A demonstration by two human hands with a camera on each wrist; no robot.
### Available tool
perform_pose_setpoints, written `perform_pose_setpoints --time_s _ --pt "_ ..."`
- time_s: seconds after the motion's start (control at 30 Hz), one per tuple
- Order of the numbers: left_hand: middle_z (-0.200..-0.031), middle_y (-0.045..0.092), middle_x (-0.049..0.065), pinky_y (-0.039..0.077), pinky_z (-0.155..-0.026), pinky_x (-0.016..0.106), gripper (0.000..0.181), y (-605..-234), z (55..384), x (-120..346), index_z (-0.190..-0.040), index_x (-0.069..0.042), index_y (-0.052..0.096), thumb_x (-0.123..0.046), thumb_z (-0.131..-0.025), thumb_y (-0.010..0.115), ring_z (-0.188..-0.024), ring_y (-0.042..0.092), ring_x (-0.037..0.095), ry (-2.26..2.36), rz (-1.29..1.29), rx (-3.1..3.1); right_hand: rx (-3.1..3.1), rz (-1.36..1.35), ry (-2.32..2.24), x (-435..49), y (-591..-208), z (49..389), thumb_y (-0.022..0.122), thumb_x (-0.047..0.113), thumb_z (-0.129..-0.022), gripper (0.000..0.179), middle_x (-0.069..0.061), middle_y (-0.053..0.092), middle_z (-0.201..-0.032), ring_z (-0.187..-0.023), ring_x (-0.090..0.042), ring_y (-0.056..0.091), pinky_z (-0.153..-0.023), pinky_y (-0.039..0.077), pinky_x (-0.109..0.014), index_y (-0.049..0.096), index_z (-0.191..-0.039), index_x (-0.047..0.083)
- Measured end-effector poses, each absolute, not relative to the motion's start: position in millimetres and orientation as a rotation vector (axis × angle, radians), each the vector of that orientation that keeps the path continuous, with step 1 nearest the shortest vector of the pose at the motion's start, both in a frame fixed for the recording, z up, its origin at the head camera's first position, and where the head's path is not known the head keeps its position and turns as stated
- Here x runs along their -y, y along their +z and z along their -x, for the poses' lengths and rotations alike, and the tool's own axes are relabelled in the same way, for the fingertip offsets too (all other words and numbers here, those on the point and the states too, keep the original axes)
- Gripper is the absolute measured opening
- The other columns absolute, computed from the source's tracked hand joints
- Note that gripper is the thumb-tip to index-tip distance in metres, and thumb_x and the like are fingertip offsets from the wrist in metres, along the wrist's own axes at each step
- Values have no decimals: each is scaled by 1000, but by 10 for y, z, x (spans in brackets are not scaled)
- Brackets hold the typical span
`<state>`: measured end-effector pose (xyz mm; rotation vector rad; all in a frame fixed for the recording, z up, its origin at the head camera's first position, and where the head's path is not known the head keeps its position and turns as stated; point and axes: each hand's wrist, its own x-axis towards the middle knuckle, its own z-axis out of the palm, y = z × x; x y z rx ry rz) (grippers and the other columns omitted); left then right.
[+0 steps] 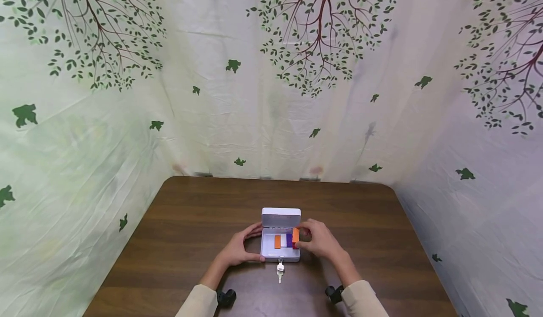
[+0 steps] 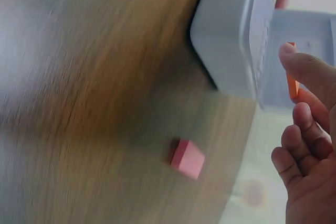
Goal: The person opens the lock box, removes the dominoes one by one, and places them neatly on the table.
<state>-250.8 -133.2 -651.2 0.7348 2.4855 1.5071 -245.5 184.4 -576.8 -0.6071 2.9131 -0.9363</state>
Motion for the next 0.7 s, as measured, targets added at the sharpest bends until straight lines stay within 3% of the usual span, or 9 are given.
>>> perform_pose_setpoints --time_s 0.27,0.7 --pt "-151 57 -10 33 -121 53 108 -6521 2522 1326 -158 -31 37 -45 -69 96 -138 55 12 1505 -744 -2489 -2943 486 -946 -2184 -5767 2428 92 23 -77 45 -4 61 -87 -79 -18 54 -65 44 -24 74 -117 13" --pt "-151 57 -7 34 -121 53 107 -6535 2531 1323 -159 -29 36 -47 -71 94 -139 56 16 1494 -775 -2506 -2939 404 -905 -2571 -5986 2417 90 24 -81 41 3 52 -83 -77 -11 48 -66 40 -24 74 -116 12"
